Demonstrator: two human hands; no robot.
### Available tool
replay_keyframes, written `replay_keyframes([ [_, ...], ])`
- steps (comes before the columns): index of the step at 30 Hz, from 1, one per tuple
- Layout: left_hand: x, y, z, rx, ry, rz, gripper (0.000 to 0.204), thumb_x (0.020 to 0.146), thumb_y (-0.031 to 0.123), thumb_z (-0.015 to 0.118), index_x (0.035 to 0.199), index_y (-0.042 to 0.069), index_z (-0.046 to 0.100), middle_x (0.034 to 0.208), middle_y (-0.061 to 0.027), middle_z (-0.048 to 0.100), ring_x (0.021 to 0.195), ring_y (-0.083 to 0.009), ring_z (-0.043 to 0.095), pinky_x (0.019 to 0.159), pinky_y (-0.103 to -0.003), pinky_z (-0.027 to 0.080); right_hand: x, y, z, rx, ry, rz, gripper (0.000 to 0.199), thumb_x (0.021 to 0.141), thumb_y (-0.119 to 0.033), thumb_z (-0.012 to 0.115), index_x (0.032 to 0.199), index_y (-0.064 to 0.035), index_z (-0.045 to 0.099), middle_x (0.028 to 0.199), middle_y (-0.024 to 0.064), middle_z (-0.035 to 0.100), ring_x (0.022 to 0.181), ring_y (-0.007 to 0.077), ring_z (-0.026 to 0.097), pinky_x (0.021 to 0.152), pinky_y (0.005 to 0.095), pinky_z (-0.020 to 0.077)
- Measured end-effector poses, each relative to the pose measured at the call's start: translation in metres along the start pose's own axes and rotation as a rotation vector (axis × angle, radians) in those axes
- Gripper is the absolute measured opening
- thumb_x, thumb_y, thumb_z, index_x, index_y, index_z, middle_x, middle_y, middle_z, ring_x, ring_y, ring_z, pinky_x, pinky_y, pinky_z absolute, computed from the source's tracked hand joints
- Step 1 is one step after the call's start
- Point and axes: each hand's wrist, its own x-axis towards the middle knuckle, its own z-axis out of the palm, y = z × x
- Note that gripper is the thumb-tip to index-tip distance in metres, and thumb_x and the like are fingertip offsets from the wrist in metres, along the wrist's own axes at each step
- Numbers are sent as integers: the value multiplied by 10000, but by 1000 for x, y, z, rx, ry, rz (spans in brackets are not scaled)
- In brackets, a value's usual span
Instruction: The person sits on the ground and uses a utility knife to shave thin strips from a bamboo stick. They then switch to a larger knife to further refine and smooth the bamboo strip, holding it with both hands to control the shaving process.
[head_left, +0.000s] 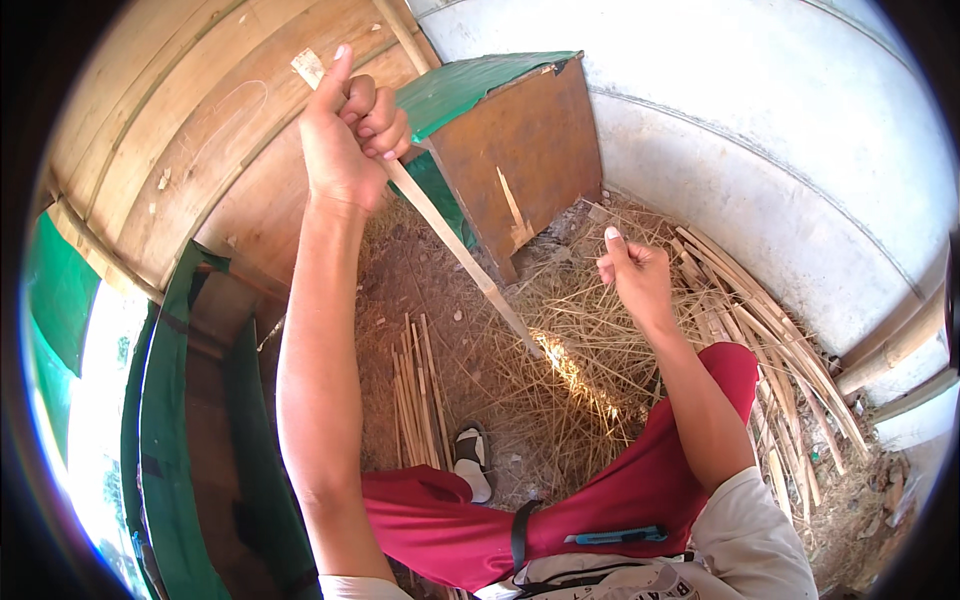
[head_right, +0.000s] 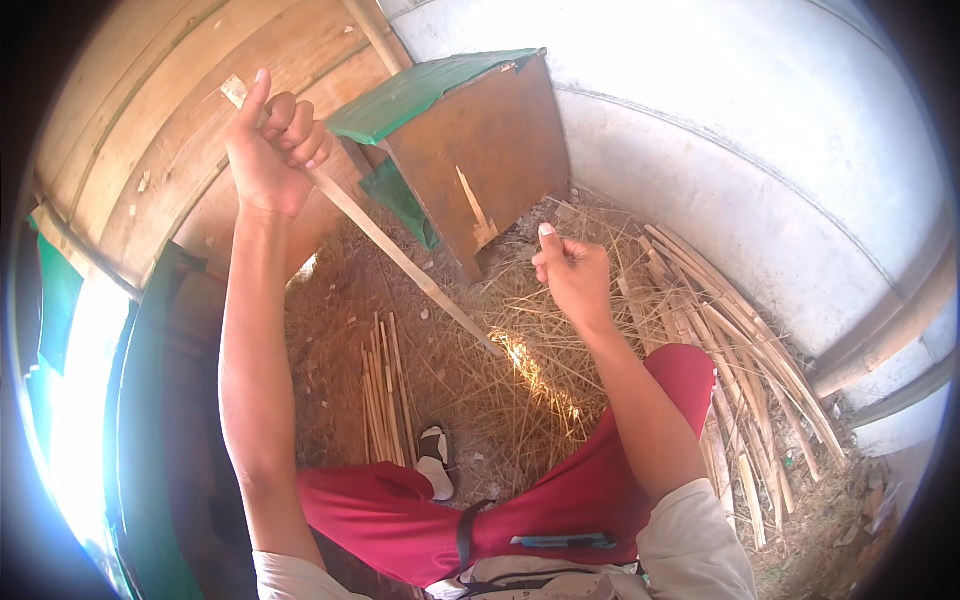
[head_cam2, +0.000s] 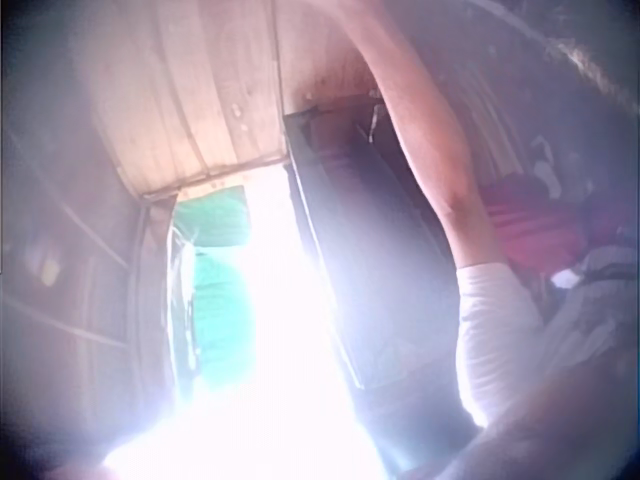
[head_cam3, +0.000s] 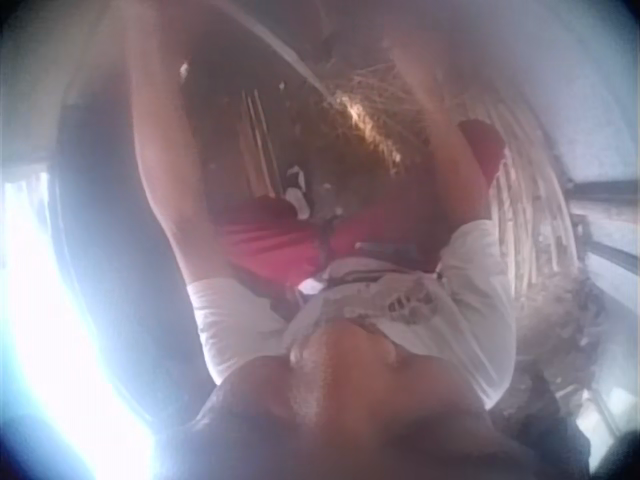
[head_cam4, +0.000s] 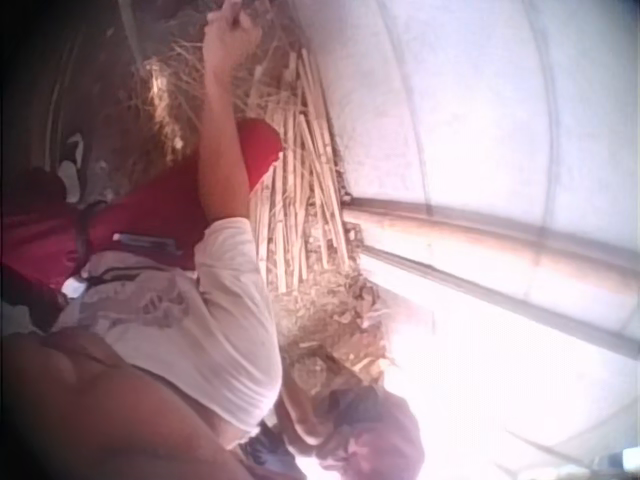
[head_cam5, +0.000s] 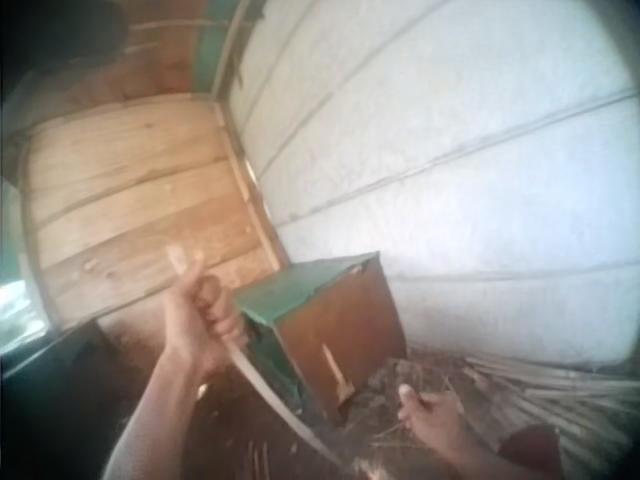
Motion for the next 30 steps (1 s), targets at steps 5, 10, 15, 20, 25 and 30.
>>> replay_keyframes([
  [5, -6, -14, -2, -160, 7, 52, 562, 998, 566, 397, 631, 153, 288, 579, 9, 267, 519, -123, 206, 523, -294, 226, -1, 8, 12, 113, 24, -57, 367, 959, -278, 645, 855, 62, 732, 648, 76, 666, 536, 100, 600, 551, 262, 510],
  [10, -6, -34, -1, -57, 168, 226, 618, 980, 665, 357, 701, 113, 349, 645, -4, 345, 559, -133, 312, 547, -289, 296, -6, -11, 1, -100, -136, 77, 397, 944, -313, 662, 811, 56, 725, 676, 90, 689, 554, 108, 623, 548, 263, 505],
  [15, -12, -49, 11, 120, 274, 279, 557, 997, 586, 422, 768, 79, 419, 718, -49, 420, 574, -154, 352, 566, -308, 333, -2, -1, 5, -78, -83, 29, 449, 944, -376, 652, 754, 26, 716, 631, 88, 664, 523, 99, 596, 514, 259, 475],
  [20, -13, -48, 12, 164, 352, 298, 539, 985, 559, 491, 797, 53, 482, 680, -41, 453, 511, -115, 347, 487, -272, 302, -5, 0, 4, -161, -204, 62, 411, 948, -355, 656, 788, 17, 728, 621, 69, 659, 546, 90, 601, 534, 252, 466],
  [25, -15, -37, 12, 127, 391, 322, 539, 979, 545, 523, 763, 51, 500, 552, 9, 398, 472, -76, 324, 442, -252, 269, -8, -5, 4, -146, -200, 51, 391, 948, -343, 660, 814, 18, 731, 606, 60, 653, 546, 84, 596, 529, 247, 456],
  [30, -16, -40, 20, 134, 411, 398, 555, 991, 543, 499, 730, 53, 483, 514, 28, 353, 461, -67, 305, 436, -251, 249, -5, -2, 4, -159, -191, 4, 387, 946, -344, 661, 829, 18, 731, 603, 60, 651, 543, 84, 595, 524, 249, 459],
])
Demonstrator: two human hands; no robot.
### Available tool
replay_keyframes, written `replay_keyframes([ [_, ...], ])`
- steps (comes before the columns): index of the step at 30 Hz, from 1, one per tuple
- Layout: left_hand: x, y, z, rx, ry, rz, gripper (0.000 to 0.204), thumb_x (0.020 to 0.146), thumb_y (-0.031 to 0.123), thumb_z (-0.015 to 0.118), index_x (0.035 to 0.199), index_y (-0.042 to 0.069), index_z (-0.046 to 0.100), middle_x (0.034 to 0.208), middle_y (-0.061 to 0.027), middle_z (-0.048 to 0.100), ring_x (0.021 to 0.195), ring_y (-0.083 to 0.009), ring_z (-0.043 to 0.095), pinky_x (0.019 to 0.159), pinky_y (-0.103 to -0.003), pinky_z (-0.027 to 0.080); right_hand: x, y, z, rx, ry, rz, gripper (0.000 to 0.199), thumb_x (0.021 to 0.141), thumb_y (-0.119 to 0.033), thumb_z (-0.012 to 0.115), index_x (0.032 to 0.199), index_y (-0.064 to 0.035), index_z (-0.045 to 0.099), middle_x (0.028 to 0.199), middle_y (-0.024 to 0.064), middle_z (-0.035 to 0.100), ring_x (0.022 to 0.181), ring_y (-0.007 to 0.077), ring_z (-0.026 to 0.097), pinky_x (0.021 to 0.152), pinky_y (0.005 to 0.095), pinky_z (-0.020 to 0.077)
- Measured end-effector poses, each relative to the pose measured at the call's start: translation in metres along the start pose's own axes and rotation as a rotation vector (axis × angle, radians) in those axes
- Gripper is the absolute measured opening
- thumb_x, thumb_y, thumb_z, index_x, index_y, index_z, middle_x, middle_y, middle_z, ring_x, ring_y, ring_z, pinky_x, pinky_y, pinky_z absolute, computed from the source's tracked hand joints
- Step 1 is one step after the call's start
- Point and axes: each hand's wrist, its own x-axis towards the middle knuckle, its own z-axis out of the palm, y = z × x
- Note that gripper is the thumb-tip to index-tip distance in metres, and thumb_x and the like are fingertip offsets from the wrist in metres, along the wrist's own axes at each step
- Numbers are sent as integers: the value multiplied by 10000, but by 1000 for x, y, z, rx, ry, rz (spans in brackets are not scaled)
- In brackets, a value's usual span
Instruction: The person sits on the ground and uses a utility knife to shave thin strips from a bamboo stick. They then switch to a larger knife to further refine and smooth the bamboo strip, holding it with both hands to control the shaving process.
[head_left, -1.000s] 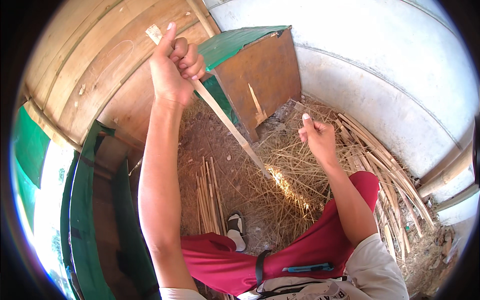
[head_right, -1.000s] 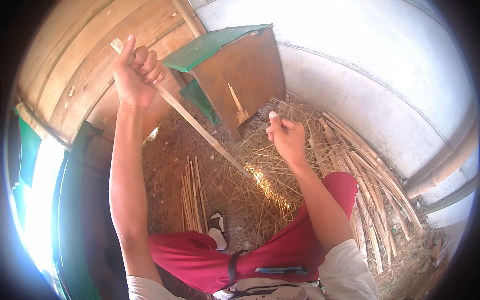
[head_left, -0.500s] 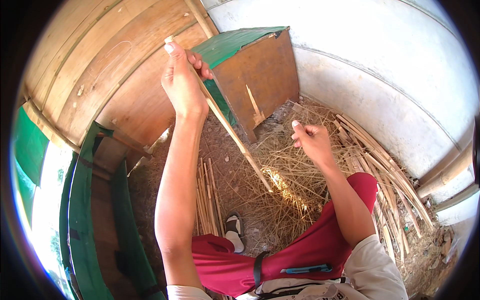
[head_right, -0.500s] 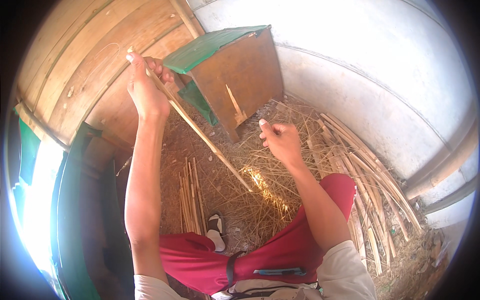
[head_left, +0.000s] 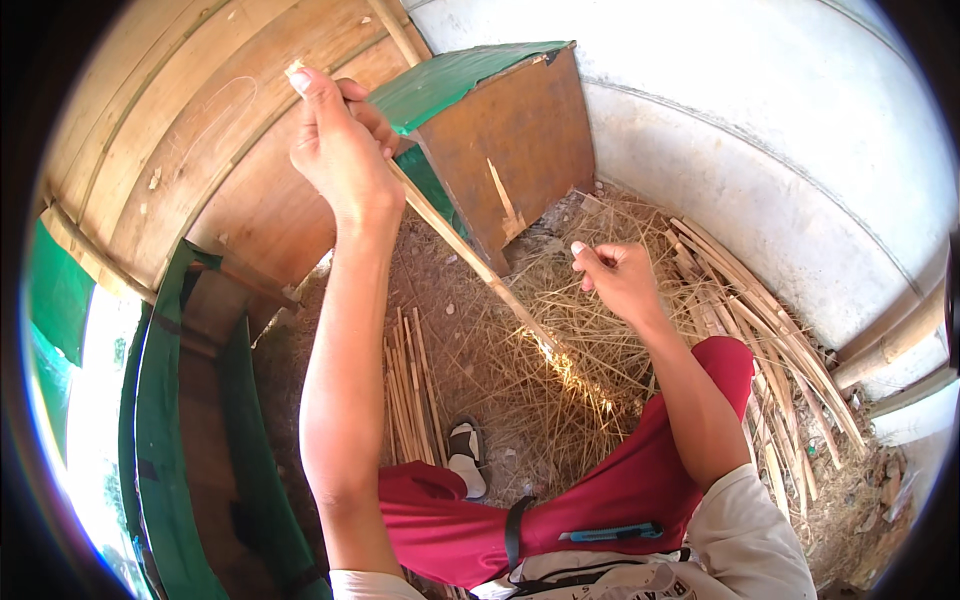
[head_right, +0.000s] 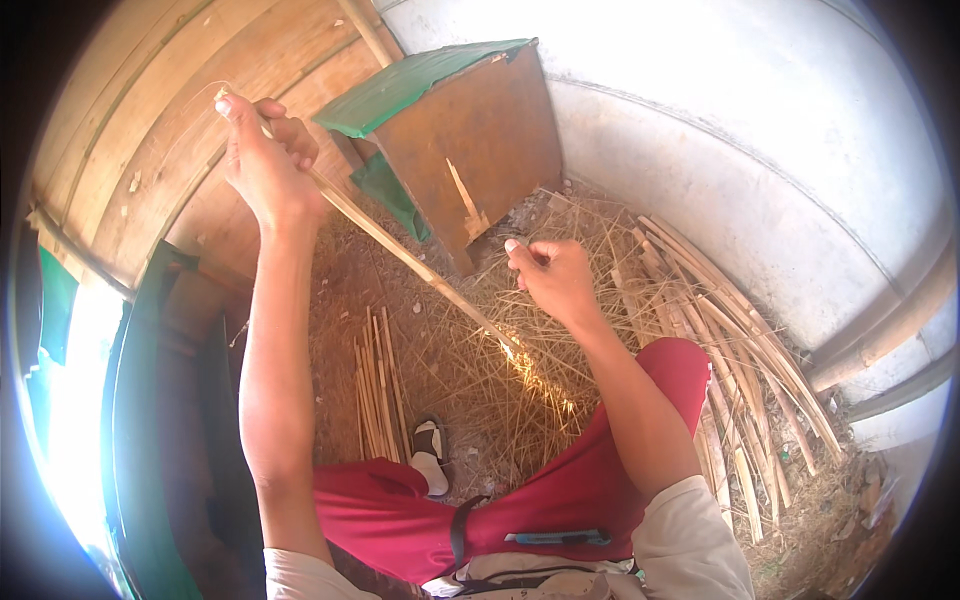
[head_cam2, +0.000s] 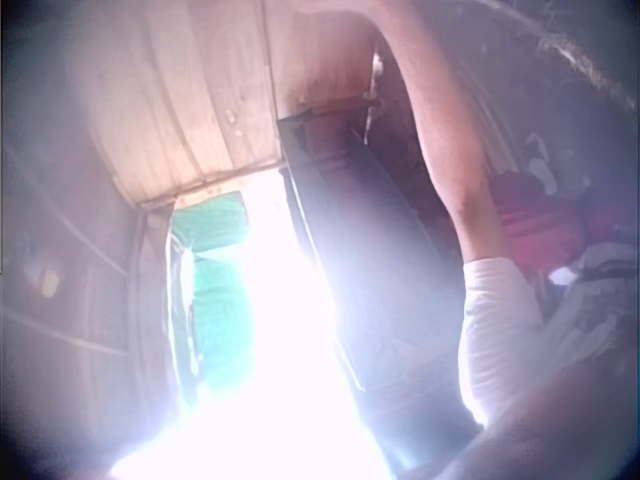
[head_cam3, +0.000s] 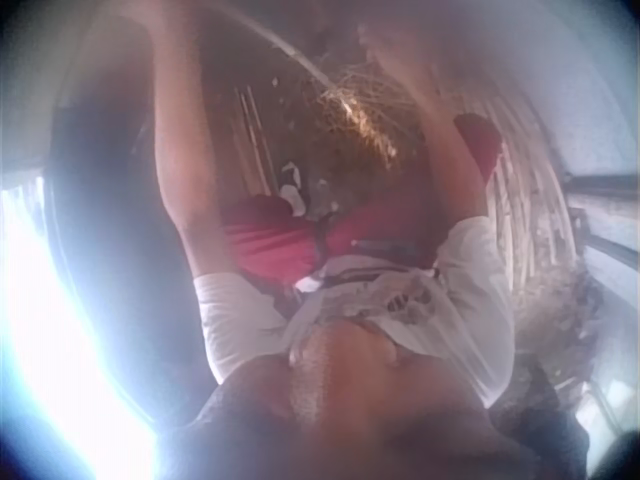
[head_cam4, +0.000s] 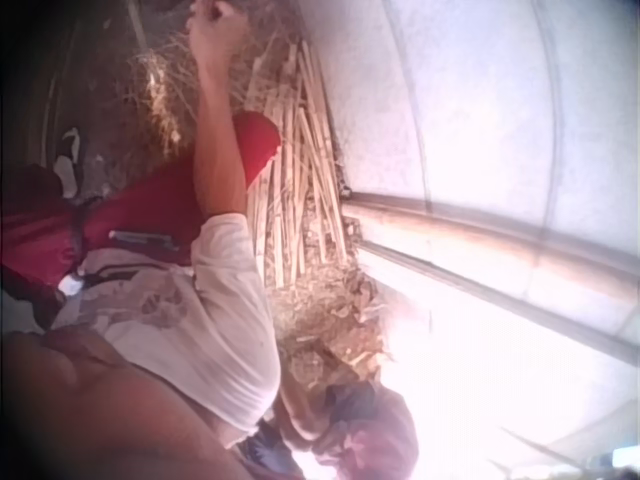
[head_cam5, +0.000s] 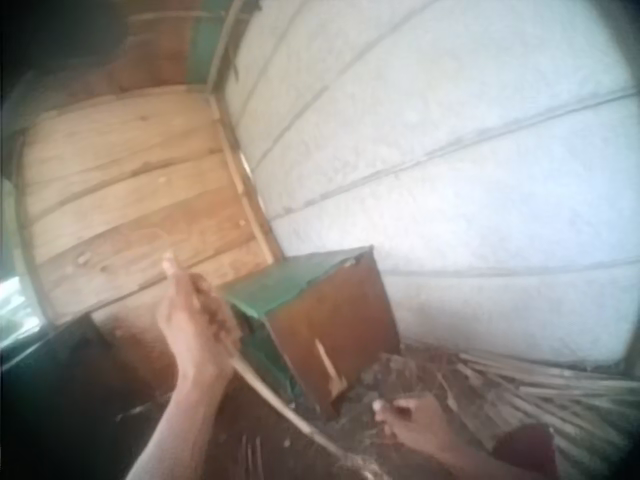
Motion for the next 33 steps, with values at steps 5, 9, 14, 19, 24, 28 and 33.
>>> replay_keyframes([
  [5, -17, -30, -7, 83, 36, 90, 566, 996, 542, 485, 699, 60, 470, 499, 40, 356, 440, -51, 311, 414, -240, 245, -3, -5, 2, 7, 1, 35, 383, 943, -313, 663, 808, 40, 724, 612, 77, 657, 541, 92, 603, 522, 265, 471],
  [9, -21, -36, -11, 97, 25, 91, 558, 996, 541, 480, 695, 70, 466, 502, 37, 377, 436, -46, 330, 407, -237, 263, -4, -6, 0, 2, -15, 41, 384, 943, -302, 662, 801, 50, 719, 600, 85, 651, 531, 99, 600, 520, 272, 471],
  [14, -23, -39, -9, 116, 26, 92, 547, 1002, 533, 469, 697, 79, 465, 503, 38, 378, 436, -41, 342, 408, -236, 269, -2, 5, -2, -10, -23, 26, 349, 943, -291, 670, 821, 32, 720, 601, 54, 644, 544, 78, 586, 523, 244, 455],
  [19, -30, -31, -12, 137, 24, 97, 540, 1007, 526, 464, 702, 80, 467, 507, 44, 371, 443, -39, 348, 409, -235, 271, -6, 16, 6, -109, -101, 0, 260, 939, -218, 674, 892, 34, 722, 646, 60, 660, 558, 84, 602, 537, 253, 474],
  [24, -36, -26, -18, 78, 27, 76, 531, 1018, 506, 452, 706, 78, 470, 509, 43, 373, 433, -35, 332, 401, -234, 260, -10, 21, 13, -208, -150, -79, 211, 934, -165, 675, 926, 42, 716, 694, 66, 673, 586, 89, 617, 552, 264, 490],
  [28, -38, -28, -16, -7, -58, 90, 518, 1024, 487, 448, 707, 78, 473, 507, 42, 376, 422, -32, 320, 392, -232, 242, -10, 28, 14, -232, -137, -151, 216, 936, -162, 672, 904, 48, 711, 683, 63, 668, 584, 86, 612, 547, 261, 485],
  [33, -40, -26, -14, 10, -68, 78, 519, 1030, 471, 446, 701, 70, 479, 520, 46, 382, 446, -33, 330, 422, -221, 239, -22, 12, 11, -360, -152, -134, 231, 929, -217, 686, 886, 8, 723, 684, 55, 670, 584, 101, 613, 547, 294, 487],
])
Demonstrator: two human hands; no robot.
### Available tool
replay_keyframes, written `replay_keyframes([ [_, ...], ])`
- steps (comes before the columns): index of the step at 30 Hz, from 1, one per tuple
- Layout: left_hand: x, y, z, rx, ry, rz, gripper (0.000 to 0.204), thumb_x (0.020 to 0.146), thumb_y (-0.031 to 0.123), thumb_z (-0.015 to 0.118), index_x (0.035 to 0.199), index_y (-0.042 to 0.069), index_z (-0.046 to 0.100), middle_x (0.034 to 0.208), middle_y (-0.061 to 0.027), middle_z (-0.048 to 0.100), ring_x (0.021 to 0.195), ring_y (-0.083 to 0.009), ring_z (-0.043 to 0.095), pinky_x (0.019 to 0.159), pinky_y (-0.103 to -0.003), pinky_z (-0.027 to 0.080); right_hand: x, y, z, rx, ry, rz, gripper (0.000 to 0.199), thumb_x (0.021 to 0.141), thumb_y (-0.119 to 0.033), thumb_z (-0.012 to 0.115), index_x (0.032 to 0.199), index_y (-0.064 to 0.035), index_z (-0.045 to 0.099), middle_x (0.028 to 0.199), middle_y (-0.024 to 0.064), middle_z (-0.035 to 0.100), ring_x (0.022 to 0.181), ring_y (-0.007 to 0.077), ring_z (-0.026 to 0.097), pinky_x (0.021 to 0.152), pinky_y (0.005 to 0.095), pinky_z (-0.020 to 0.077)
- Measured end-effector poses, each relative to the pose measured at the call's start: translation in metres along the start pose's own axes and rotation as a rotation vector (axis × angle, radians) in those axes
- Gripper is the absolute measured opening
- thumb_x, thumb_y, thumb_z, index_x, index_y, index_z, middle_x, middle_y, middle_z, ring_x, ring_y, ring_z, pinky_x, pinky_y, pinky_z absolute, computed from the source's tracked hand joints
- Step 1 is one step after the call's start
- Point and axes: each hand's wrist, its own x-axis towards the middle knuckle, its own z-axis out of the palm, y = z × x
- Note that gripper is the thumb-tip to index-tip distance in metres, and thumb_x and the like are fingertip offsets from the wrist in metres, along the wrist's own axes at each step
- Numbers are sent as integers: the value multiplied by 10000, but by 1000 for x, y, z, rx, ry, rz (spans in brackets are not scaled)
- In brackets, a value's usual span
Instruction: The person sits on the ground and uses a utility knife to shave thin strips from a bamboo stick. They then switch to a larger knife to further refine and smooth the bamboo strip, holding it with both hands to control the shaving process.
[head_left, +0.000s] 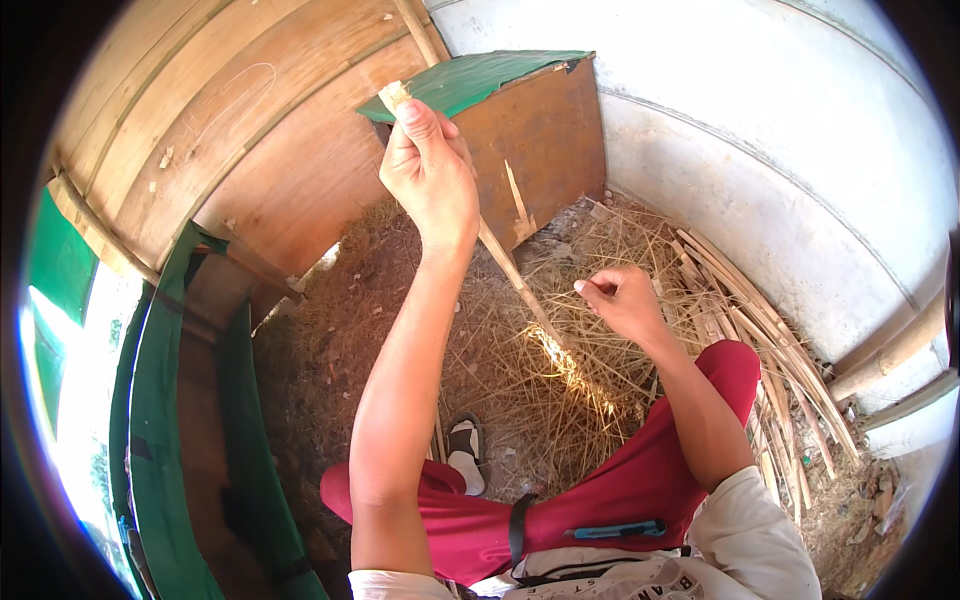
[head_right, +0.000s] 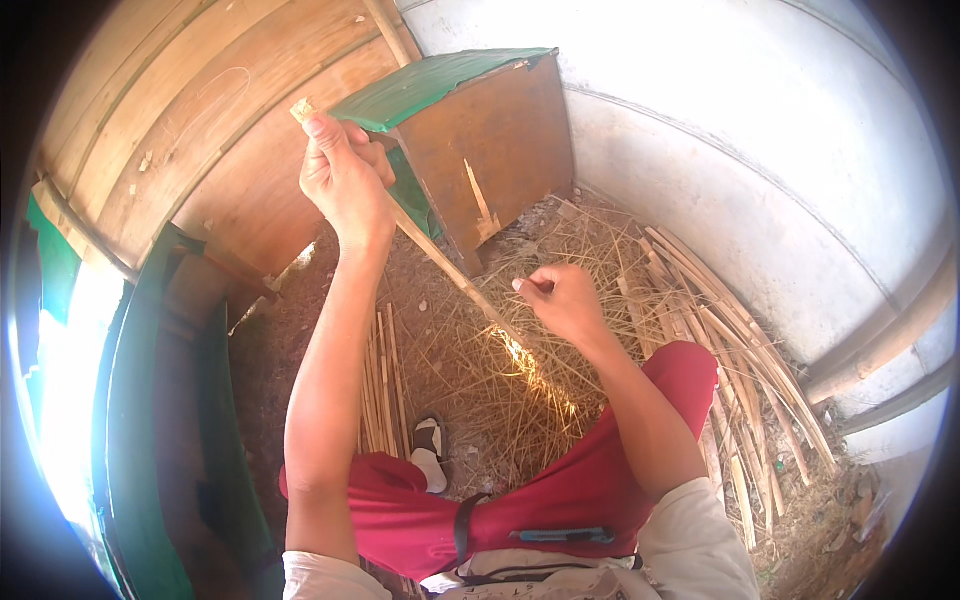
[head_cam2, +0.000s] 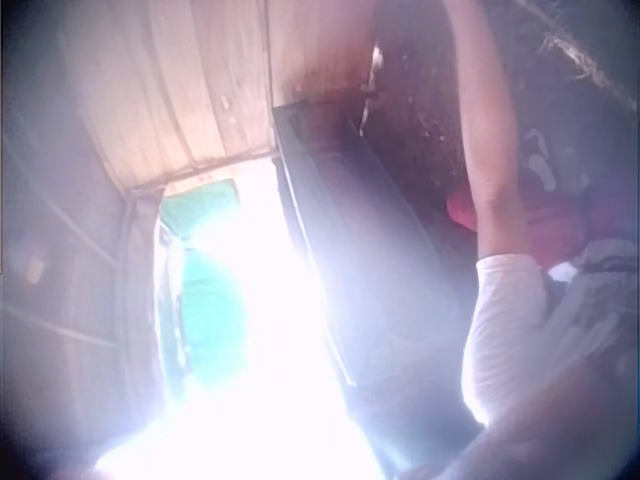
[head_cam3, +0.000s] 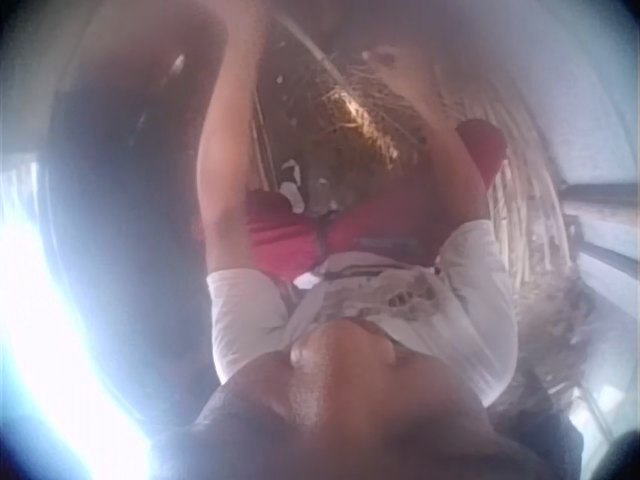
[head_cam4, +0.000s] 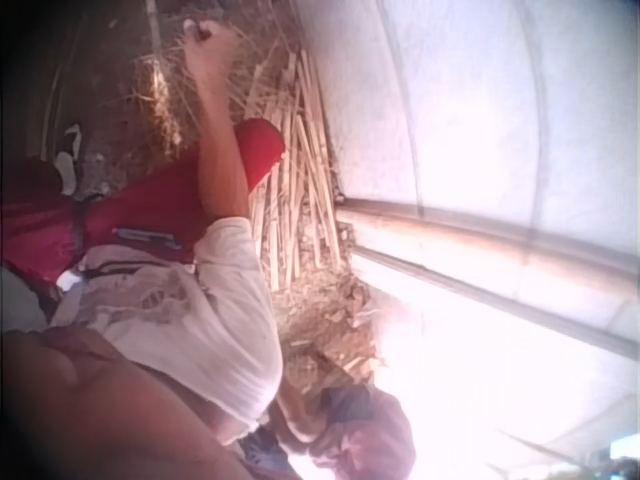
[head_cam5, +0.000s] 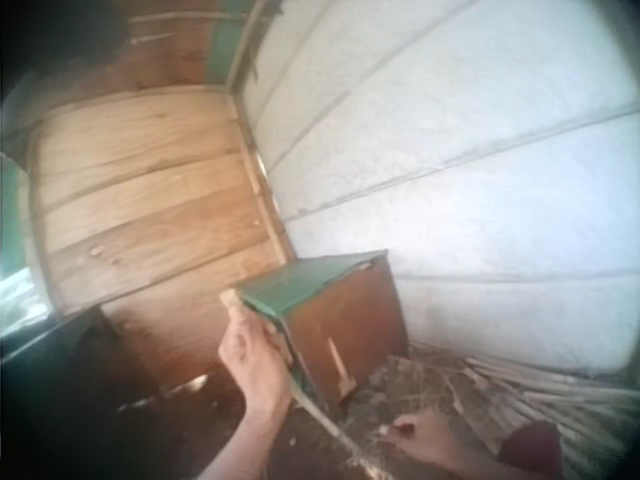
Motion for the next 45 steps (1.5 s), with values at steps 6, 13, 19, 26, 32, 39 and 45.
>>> replay_keyframes([
  [6, -4, 3, -12, 18, 24, 32, 513, 1040, 444, 444, 696, 65, 479, 546, 56, 379, 493, -23, 339, 457, -209, 239, -62, -32, -9, 44, -516, -206, 245, 868, -283, 732, 902, -41, 750, 731, 117, 707, 613, 199, 650, 616, 335, 502],
  [13, -4, 6, -23, -10, 72, 19, 513, 1040, 439, 448, 691, 63, 468, 555, 55, 383, 495, -27, 342, 463, -210, 243, -80, 20, 14, -281, -410, -204, 203, 857, -242, 723, 898, -44, 738, 740, 129, 706, 672, 293, 683, 651, 408, 523],
  [19, 2, 3, -39, 10, 85, 16, 522, 1038, 453, 439, 688, 67, 456, 568, 48, 397, 506, -29, 343, 465, -215, 248, -100, -17, -26, -233, 143, -342, 146, 889, -202, 698, 901, -61, 731, 850, 112, 717, 755, 239, 683, 695, 352, 538],
  [26, 8, -4, -50, 7, 92, 38, 531, 1038, 453, 444, 678, 64, 469, 540, 52, 383, 489, -28, 334, 456, -220, 243, -173, 9, -127, -67, 685, 109, 114, 930, -163, 666, 908, -68, 725, 774, 64, 691, 688, 113, 651, 622, 261, 526],
  [32, 6, -4, -42, -38, 58, 27, 543, 1025, 474, 462, 672, 61, 478, 519, 55, 373, 465, -32, 328, 443, -219, 247, -237, -36, -50, -138, -54, 24, 99, 815, -77, 749, 739, -60, 688, 725, 77, 670, 704, 222, 680, 653, 310, 532],
  [39, 9, -9, -33, -10, -46, 62, 571, 1008, 547, 432, 700, 68, 463, 488, 23, 356, 409, -68, 311, 388, -266, 258, -304, 138, -63, -254, 1092, 310, 293, 989, -197, 559, 1157, 41, 525, 1034, 173, 565, 902, 269, 556, 821, 372, 455],
  [45, 21, -17, -15, -46, -52, 19, 580, 1002, 571, 422, 695, 81, 462, 461, 30, 349, 396, -65, 319, 385, -259, 260, -539, 390, 3, -620, -342, 777, 444, 876, -332, 637, 1044, 79, 645, 913, 254, 674, 925, 411, 650, 850, 452, 509],
])
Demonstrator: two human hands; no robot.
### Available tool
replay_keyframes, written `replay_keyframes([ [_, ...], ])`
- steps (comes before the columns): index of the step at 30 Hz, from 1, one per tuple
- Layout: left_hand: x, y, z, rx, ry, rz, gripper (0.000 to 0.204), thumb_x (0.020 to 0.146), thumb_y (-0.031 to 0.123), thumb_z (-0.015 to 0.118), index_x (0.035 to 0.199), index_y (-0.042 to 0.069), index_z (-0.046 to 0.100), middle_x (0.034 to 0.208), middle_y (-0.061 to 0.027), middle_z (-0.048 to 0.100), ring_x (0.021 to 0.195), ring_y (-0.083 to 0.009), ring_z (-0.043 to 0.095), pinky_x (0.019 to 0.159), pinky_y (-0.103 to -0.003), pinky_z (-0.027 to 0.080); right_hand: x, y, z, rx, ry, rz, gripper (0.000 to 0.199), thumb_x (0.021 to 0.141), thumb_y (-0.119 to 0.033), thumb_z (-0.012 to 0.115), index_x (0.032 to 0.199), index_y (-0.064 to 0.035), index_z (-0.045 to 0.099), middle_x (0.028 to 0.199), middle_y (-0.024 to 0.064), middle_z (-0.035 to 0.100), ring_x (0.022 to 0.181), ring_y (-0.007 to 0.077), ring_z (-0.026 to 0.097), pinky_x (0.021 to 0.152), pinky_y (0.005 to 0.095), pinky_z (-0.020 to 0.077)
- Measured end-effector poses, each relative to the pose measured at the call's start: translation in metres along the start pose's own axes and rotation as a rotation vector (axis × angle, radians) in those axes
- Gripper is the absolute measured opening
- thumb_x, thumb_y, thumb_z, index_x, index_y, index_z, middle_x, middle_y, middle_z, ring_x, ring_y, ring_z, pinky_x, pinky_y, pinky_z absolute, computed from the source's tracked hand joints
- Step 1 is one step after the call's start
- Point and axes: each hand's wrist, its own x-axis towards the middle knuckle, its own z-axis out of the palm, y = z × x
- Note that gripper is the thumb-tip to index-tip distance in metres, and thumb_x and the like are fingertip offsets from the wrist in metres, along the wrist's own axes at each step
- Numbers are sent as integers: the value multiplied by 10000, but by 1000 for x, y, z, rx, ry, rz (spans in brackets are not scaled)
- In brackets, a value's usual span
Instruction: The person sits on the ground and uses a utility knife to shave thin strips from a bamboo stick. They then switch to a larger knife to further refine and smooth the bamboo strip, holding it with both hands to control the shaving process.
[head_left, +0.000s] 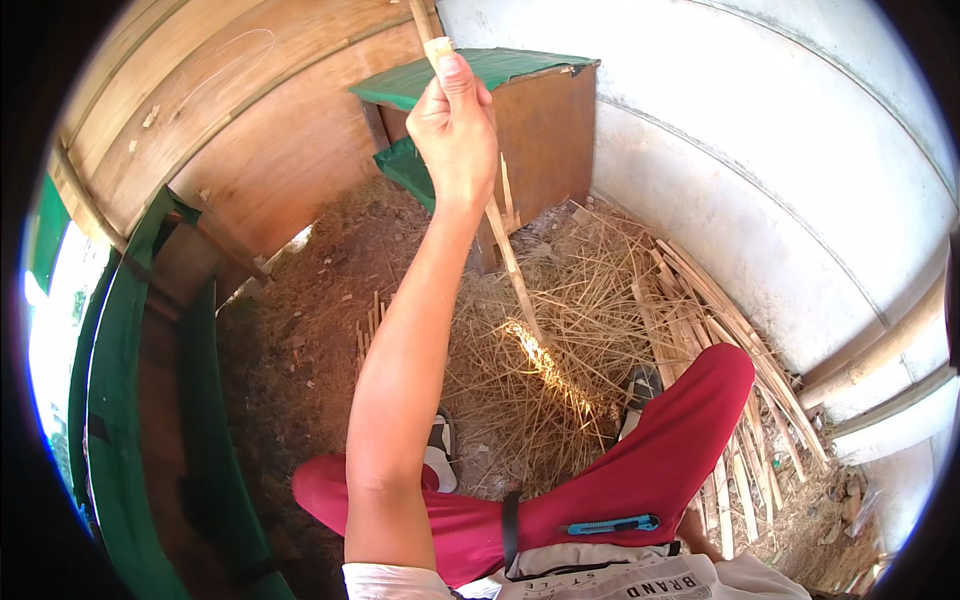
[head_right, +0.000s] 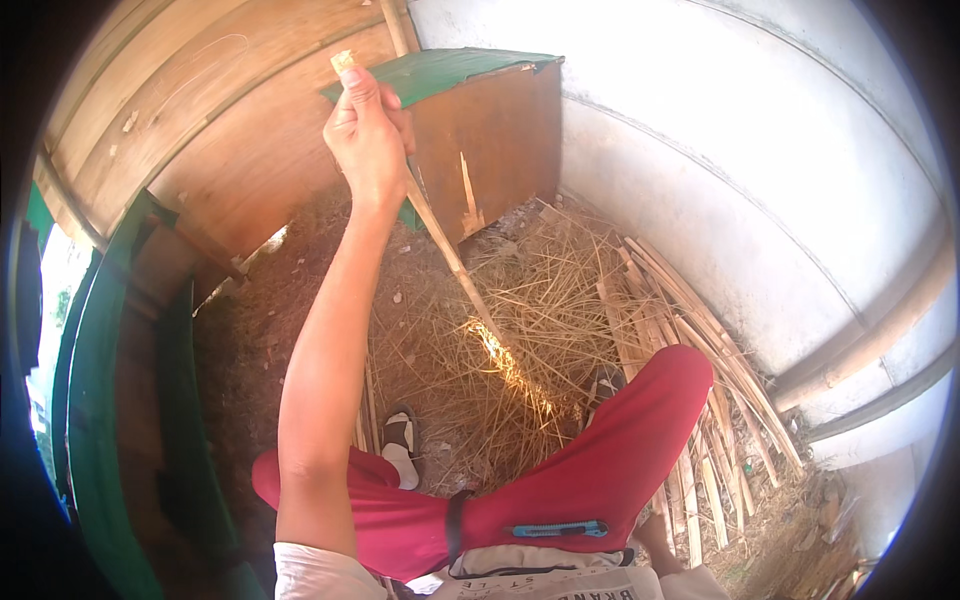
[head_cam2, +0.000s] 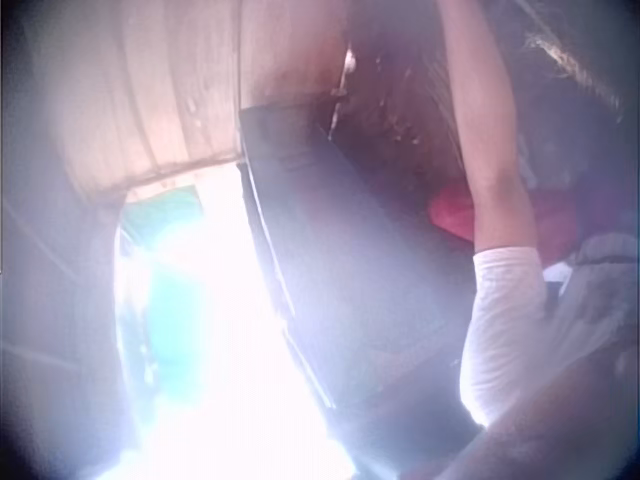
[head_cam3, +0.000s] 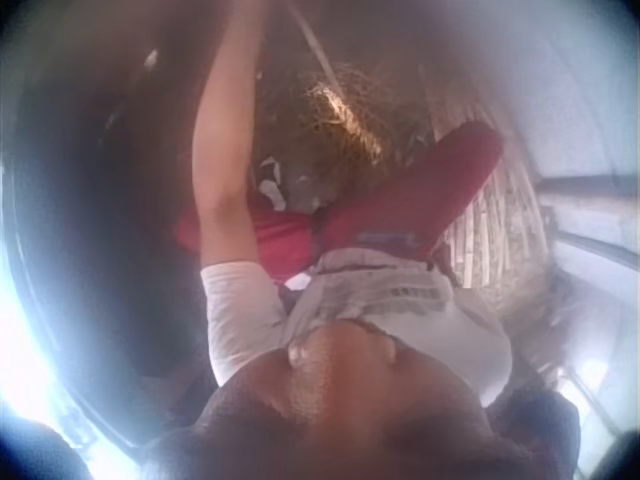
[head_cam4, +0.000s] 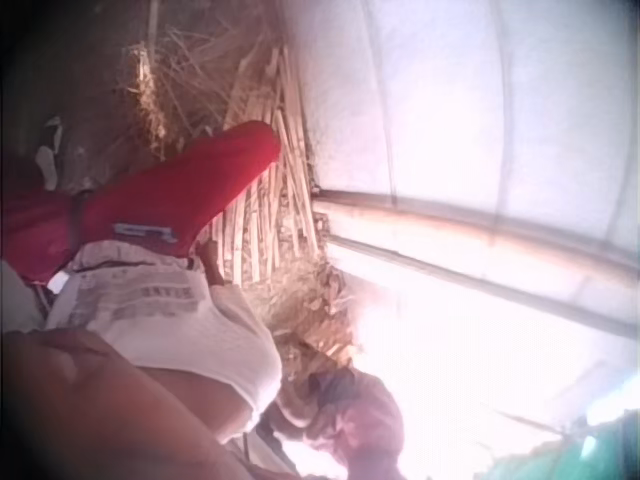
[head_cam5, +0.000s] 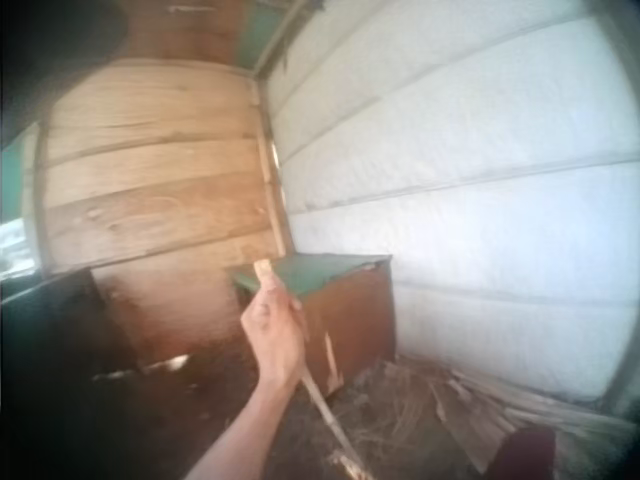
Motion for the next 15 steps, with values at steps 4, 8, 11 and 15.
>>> replay_keyframes([
  [4, 0, -5, -3, 102, -6, 24, 567, 1010, 559, 411, 693, 91, 455, 460, 30, 358, 392, -61, 336, 380, -252, 255, -20, -59, 17, 240, -91, 181, 433, 875, -329, 634, 1024, 77, 648, 896, 253, 674, 903, 406, 652, 829, 453, 507],
  [8, 2, -11, 1, 104, -22, 47, 563, 1012, 554, 413, 693, 92, 452, 463, 28, 364, 391, -61, 348, 378, -249, 255, -26, -71, 6, 345, -48, 261, 422, 874, -326, 632, 1004, 75, 650, 880, 252, 673, 881, 401, 654, 807, 454, 505],
  [11, 1, -13, 9, 91, -20, 46, 562, 1017, 547, 408, 690, 92, 452, 465, 26, 369, 390, -62, 353, 379, -249, 259, -31, -72, 2, 397, -18, 298, 414, 873, -324, 630, 989, 73, 651, 868, 251, 672, 865, 398, 656, 791, 455, 503],
  [15, 6, -16, 9, 128, -10, 69, 565, 1021, 539, 407, 689, 84, 460, 467, 27, 370, 392, -62, 357, 387, -248, 267, -35, -70, -3, 460, 10, 325, 405, 873, -321, 627, 970, 71, 654, 852, 250, 671, 843, 393, 658, 770, 456, 501],
])
